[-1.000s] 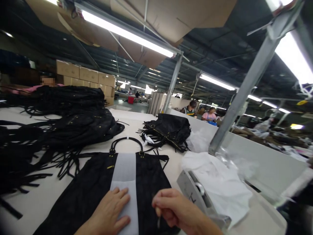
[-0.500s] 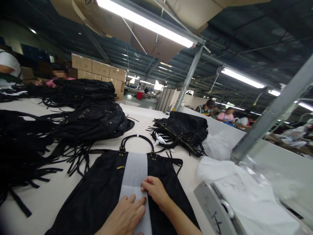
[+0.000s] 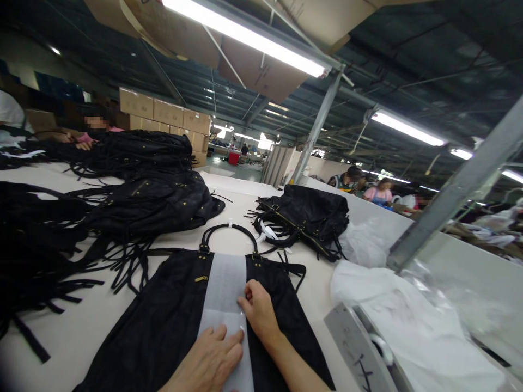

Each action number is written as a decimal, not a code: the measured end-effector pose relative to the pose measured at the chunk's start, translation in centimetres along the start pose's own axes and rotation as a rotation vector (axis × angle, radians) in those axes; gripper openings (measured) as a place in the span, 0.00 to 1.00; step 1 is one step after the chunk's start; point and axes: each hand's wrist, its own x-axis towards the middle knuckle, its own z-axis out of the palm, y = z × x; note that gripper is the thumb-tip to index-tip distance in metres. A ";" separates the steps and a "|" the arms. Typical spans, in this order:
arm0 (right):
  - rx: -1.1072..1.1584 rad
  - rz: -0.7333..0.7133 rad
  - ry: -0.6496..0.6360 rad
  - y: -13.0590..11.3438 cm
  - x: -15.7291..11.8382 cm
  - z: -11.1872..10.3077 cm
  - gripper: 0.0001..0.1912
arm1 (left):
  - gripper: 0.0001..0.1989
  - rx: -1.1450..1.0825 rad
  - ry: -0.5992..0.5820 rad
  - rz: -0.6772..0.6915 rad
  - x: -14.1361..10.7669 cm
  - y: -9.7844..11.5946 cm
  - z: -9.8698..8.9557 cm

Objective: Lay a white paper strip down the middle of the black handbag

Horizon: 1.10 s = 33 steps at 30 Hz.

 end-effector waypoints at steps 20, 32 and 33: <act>-0.036 0.118 -0.119 -1.3 1.2 -0.1 0.16 | 0.19 0.096 0.119 0.074 -1.0 1.0 -0.2; -0.448 0.407 0.094 -1.6 -8.4 -25.3 0.12 | 0.16 0.025 0.313 -0.182 -1.6 -1.9 1.6; -0.477 0.485 0.109 -0.8 -9.8 -27.3 0.14 | 0.15 0.041 0.277 -0.189 -1.7 -1.4 1.1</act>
